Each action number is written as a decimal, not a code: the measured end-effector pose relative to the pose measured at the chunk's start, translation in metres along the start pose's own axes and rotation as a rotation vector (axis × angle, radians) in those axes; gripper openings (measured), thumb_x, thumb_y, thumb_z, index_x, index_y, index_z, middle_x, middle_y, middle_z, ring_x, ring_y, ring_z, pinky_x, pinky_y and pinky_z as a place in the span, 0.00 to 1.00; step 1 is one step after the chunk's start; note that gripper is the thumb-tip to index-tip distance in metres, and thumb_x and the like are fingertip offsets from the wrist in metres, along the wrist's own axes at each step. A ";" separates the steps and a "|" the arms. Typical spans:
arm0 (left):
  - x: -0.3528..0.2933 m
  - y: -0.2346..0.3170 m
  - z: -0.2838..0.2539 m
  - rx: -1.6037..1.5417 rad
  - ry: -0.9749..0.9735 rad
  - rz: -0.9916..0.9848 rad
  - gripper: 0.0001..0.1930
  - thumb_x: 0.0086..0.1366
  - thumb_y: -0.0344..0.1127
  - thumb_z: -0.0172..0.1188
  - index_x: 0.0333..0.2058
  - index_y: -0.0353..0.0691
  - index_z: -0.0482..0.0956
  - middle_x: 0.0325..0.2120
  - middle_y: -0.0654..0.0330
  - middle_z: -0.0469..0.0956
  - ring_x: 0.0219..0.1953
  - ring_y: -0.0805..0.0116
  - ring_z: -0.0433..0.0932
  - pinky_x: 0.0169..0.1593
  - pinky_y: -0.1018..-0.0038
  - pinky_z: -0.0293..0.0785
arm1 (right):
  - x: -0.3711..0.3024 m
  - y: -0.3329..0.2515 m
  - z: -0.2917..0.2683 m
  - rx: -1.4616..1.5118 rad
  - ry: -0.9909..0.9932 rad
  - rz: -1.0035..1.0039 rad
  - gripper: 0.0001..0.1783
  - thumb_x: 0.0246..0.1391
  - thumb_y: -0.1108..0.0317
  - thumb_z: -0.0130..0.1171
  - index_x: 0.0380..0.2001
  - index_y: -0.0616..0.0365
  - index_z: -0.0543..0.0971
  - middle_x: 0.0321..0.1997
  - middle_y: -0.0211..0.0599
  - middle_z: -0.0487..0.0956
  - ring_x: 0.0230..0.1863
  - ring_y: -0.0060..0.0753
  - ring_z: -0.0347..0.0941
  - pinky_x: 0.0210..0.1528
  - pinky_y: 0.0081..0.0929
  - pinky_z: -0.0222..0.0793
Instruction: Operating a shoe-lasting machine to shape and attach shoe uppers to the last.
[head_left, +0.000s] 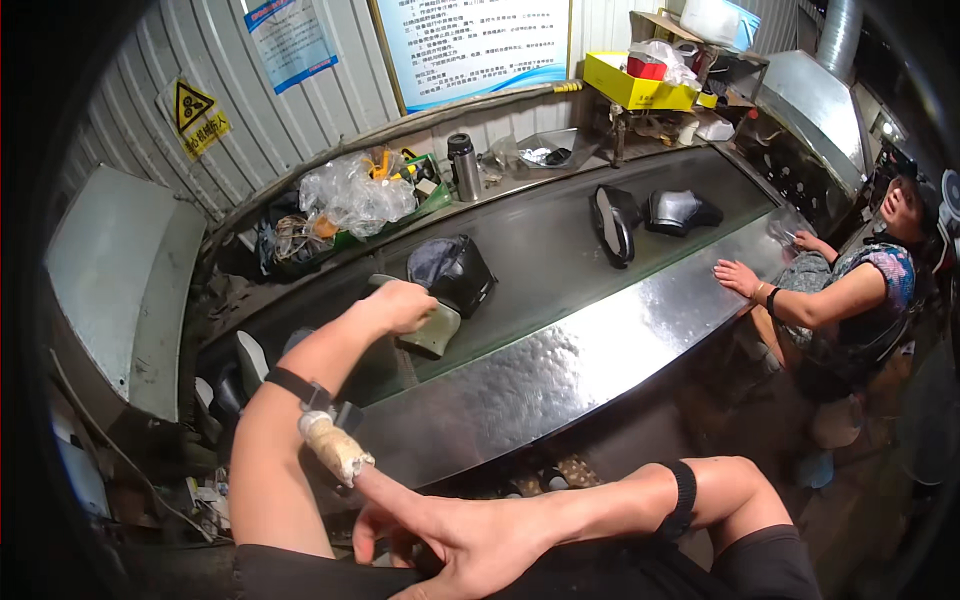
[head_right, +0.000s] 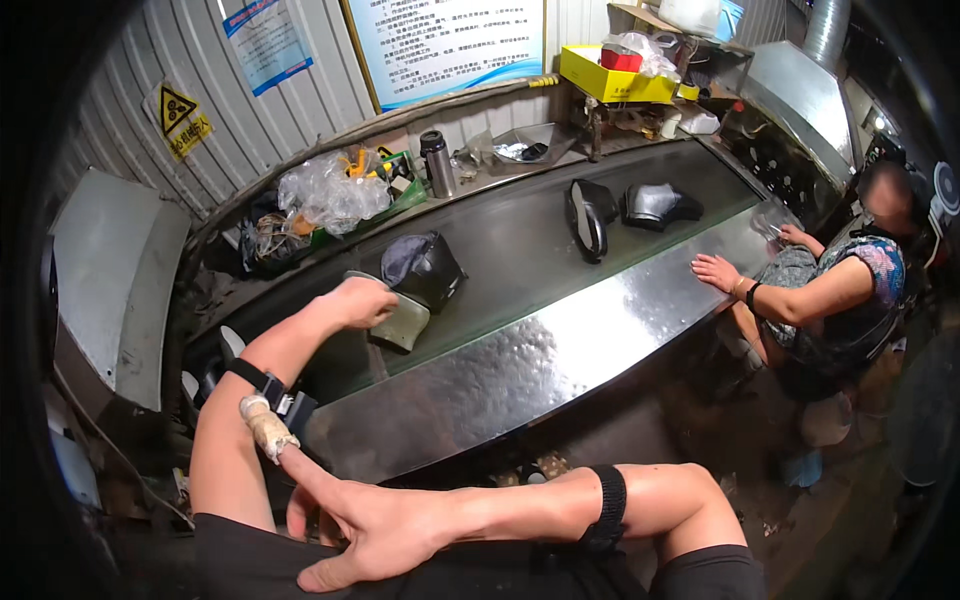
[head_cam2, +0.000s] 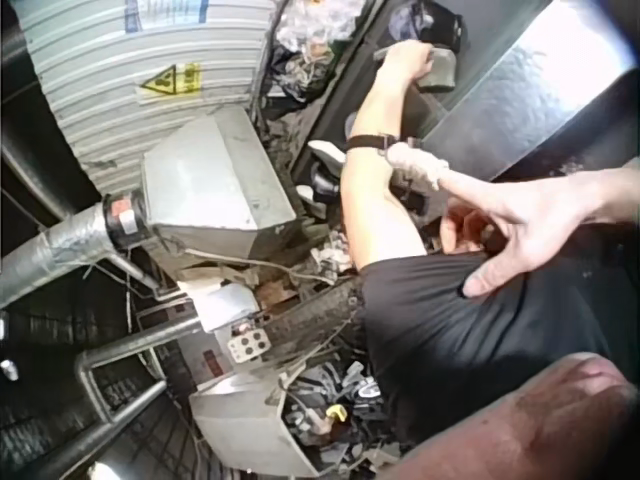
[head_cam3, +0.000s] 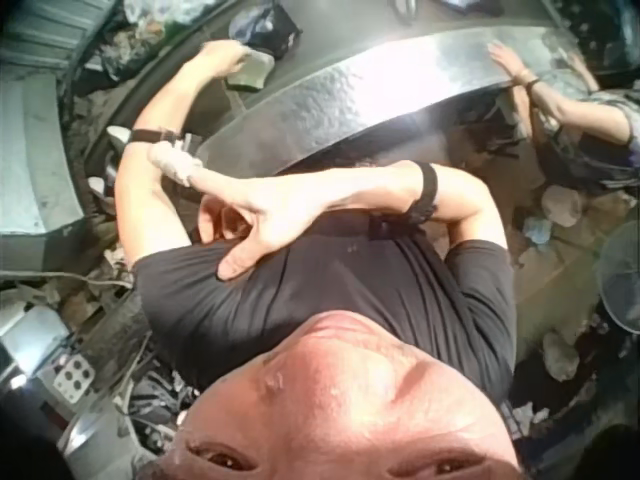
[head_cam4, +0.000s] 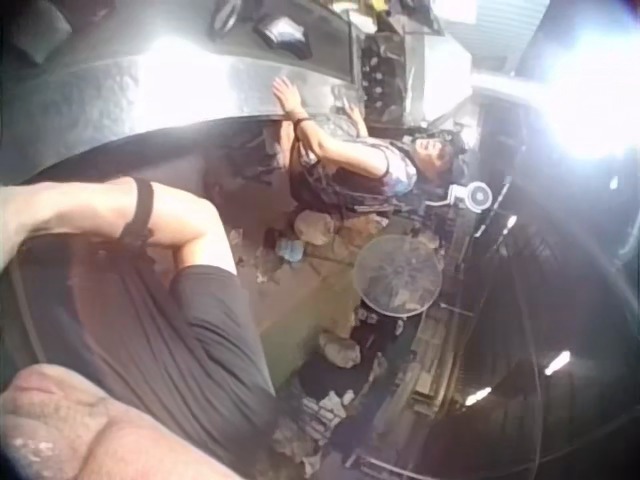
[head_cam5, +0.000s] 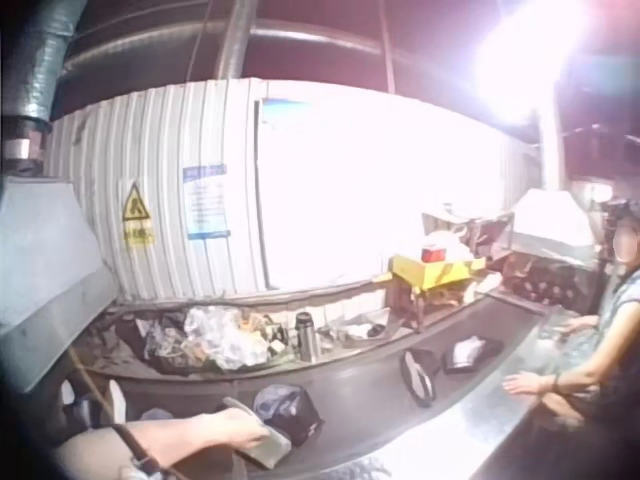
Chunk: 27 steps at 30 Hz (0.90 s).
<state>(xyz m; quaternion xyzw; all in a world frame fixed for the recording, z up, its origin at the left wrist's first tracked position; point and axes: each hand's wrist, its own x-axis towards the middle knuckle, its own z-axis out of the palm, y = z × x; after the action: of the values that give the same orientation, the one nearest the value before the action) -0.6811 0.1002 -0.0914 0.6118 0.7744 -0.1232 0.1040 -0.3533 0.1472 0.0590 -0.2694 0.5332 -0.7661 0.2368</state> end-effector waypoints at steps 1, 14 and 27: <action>0.006 0.007 -0.003 0.021 -0.018 0.004 0.11 0.55 0.36 0.59 0.38 0.44 0.82 0.32 0.52 0.82 0.38 0.50 0.82 0.41 0.57 0.78 | 0.001 -0.004 -0.004 0.000 -0.002 -0.010 0.62 0.55 0.60 0.66 0.71 0.61 0.26 0.38 0.34 0.71 0.34 0.27 0.66 0.40 0.22 0.66; 0.040 0.046 0.018 0.008 -0.049 0.308 0.09 0.54 0.36 0.62 0.33 0.41 0.80 0.27 0.53 0.81 0.34 0.50 0.82 0.36 0.57 0.79 | 0.003 -0.046 -0.013 0.561 -0.056 -0.068 0.50 0.64 0.74 0.55 0.72 0.47 0.30 0.35 0.25 0.71 0.32 0.10 0.64 0.33 0.11 0.60; 0.038 0.057 -0.017 0.006 -0.127 0.240 0.08 0.57 0.38 0.61 0.32 0.41 0.81 0.25 0.54 0.80 0.33 0.51 0.82 0.36 0.57 0.79 | -0.007 -0.031 -0.006 0.380 -0.151 0.064 0.55 0.60 0.76 0.59 0.73 0.48 0.30 0.24 0.19 0.68 0.24 0.06 0.60 0.24 0.11 0.55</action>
<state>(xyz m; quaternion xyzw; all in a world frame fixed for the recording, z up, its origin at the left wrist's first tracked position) -0.6341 0.1536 -0.0907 0.6914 0.6871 -0.1505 0.1653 -0.3544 0.1661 0.0852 -0.2598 0.3681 -0.8226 0.3468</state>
